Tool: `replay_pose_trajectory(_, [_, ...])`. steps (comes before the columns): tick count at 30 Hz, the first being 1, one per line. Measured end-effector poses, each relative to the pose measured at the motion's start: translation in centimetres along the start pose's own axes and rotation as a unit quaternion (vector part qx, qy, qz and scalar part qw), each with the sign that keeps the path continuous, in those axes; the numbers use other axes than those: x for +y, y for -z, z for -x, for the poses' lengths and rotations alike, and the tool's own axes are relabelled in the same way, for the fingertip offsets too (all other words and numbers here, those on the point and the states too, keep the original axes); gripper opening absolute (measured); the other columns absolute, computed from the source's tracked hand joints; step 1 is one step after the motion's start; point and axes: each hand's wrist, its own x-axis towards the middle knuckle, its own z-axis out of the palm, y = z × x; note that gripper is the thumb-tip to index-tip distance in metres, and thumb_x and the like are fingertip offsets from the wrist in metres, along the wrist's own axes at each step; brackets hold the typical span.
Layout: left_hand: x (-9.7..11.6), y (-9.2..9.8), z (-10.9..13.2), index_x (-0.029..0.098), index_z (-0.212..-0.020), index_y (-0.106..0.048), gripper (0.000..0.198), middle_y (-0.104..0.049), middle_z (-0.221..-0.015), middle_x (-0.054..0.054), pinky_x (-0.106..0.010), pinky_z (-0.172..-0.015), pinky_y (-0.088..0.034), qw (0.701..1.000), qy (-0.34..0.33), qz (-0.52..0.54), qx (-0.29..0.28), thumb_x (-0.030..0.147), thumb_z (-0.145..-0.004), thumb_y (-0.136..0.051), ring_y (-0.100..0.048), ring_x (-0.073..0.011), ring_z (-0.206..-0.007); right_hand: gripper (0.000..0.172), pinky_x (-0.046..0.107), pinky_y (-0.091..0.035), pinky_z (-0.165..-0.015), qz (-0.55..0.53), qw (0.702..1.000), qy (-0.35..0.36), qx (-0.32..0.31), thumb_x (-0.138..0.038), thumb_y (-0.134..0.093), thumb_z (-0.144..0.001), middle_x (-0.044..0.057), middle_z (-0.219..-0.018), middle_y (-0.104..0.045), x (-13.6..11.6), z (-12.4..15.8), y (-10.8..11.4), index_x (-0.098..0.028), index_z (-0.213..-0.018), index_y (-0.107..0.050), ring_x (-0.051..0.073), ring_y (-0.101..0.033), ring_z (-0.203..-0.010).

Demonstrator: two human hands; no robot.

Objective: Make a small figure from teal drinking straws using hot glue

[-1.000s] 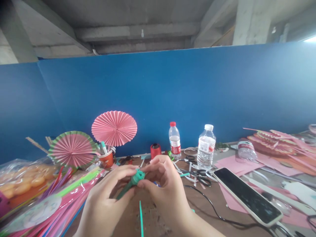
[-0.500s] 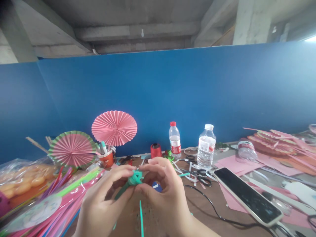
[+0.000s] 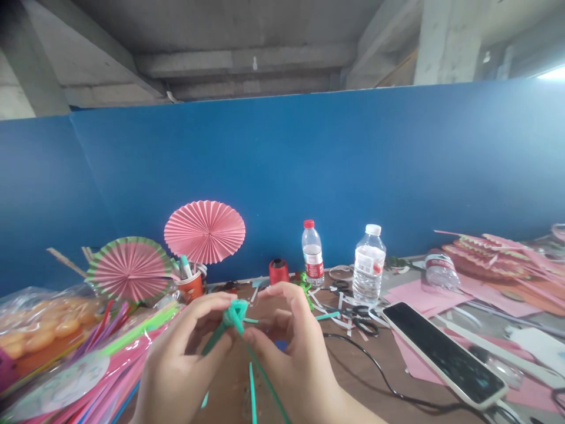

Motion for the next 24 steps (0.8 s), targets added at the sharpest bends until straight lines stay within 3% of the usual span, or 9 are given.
replay_pose_trajectory(5, [-0.35, -0.13, 0.05, 0.025, -0.094, -0.055, 0.030, -0.064, -0.096, -0.002, -0.030, -0.072, -0.055, 0.999, 0.039, 0.023, -0.016, 0.005, -0.071, -0.055, -0.064, -0.0179, -0.084, 0.030, 0.024, -0.046, -0.052, -0.040, 0.999, -0.014, 0.020, -0.019, -0.065, -0.071, 0.001, -0.090, -0.057, -0.12, 0.02, -0.31, -0.025, -0.093, -0.046, 0.011, -0.056, -0.060])
replay_pose_trajectory(12, [-0.52, 0.20, -0.09, 0.027, -0.099, -0.053, 0.028, -0.063, -0.096, -0.001, -0.029, -0.071, -0.055, 0.999, 0.045, 0.001, -0.012, 0.012, -0.075, -0.056, -0.064, -0.0165, -0.083, 0.040, 0.021, -0.043, -0.045, -0.025, 0.999, -0.038, 0.004, -0.016, -0.066, -0.068, -0.004, -0.067, -0.056, 0.26, 0.11, -0.24, -0.026, -0.098, -0.042, 0.012, -0.056, -0.057])
replay_pose_trajectory(19, [-0.50, 0.21, -0.28, 0.026, -0.096, -0.054, 0.022, -0.062, -0.095, -0.001, -0.027, -0.070, -0.055, 1.000, 0.023, -0.017, -0.009, 0.014, -0.077, -0.056, -0.063, -0.0152, -0.082, 0.039, 0.025, -0.051, -0.052, 0.023, 0.997, 0.061, 0.046, -0.014, -0.063, -0.070, 0.004, -0.111, -0.050, 0.66, 0.25, -0.43, -0.029, -0.102, -0.046, 0.010, -0.058, -0.063])
replay_pose_trajectory(24, [-0.49, 0.48, -0.35, 0.024, -0.093, -0.054, 0.024, -0.063, -0.096, -0.003, -0.029, -0.073, -0.054, 0.999, -0.006, -0.048, -0.025, 0.010, -0.074, -0.056, -0.061, -0.0175, -0.088, 0.041, 0.028, -0.050, -0.055, 0.075, 0.990, 0.112, 0.034, -0.014, -0.059, -0.074, 0.005, -0.117, -0.046, 0.44, 0.13, -0.24, -0.031, -0.109, -0.045, 0.012, -0.058, -0.065])
